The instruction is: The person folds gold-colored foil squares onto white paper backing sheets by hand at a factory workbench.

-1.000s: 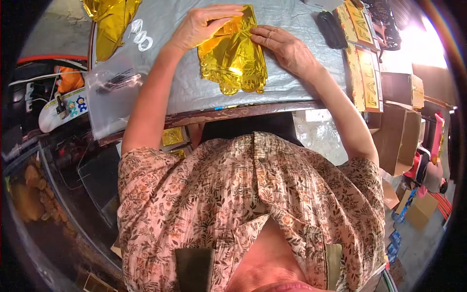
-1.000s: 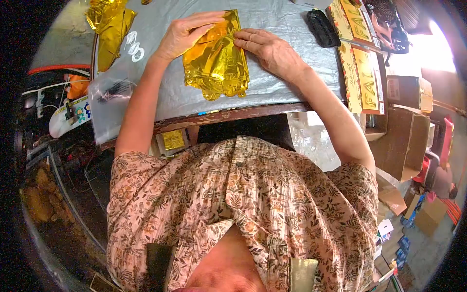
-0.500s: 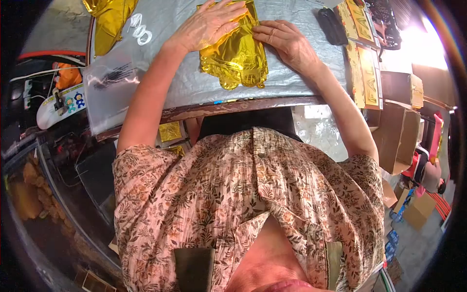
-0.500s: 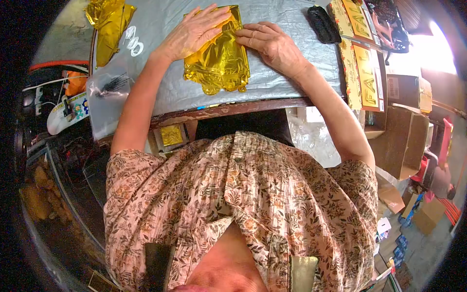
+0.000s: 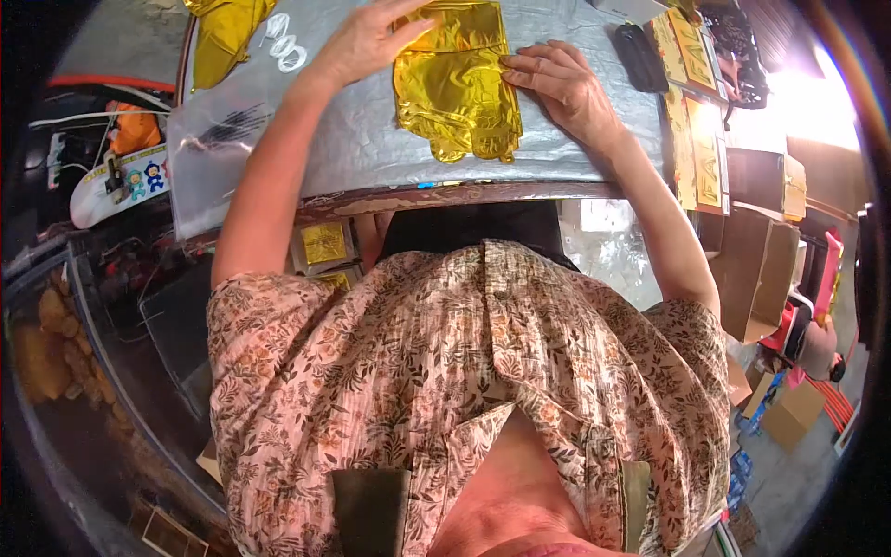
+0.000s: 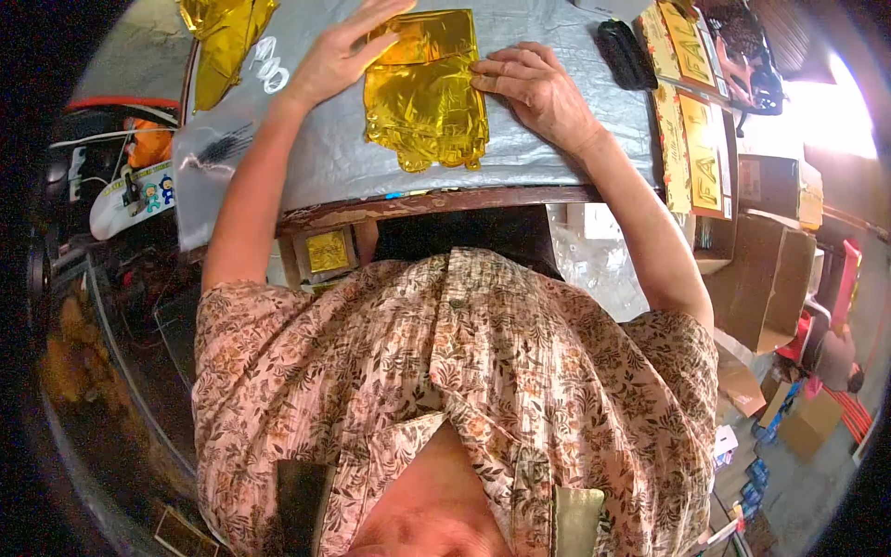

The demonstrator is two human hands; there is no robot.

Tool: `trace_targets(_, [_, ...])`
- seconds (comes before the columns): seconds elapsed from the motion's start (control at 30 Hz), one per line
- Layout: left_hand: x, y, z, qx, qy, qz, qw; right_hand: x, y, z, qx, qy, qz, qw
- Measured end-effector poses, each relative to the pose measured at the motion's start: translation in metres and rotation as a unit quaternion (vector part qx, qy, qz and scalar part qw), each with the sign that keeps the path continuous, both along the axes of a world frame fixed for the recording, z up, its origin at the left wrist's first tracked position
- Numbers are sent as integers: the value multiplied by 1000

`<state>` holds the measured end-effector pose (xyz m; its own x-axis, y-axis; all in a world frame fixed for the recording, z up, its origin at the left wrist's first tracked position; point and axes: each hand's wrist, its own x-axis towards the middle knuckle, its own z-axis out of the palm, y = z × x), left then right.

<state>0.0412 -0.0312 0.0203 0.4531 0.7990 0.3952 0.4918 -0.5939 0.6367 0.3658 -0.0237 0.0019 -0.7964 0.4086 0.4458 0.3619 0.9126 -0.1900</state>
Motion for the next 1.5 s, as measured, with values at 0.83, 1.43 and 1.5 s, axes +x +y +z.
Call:
trace_targets(0.83, [-15, -63, -18, 122, 123, -24, 985, -1, -9, 5, -28, -21, -49, 998])
trace_targets(1.43, [-6, -78, -13, 23, -35, 123, 992, -10, -12, -3, -82, -6, -135, 987])
trace_targets(1.5, [-9, -78, -20, 30, -28, 117, 992, -11, -13, -1, -86, -11, -134, 987])
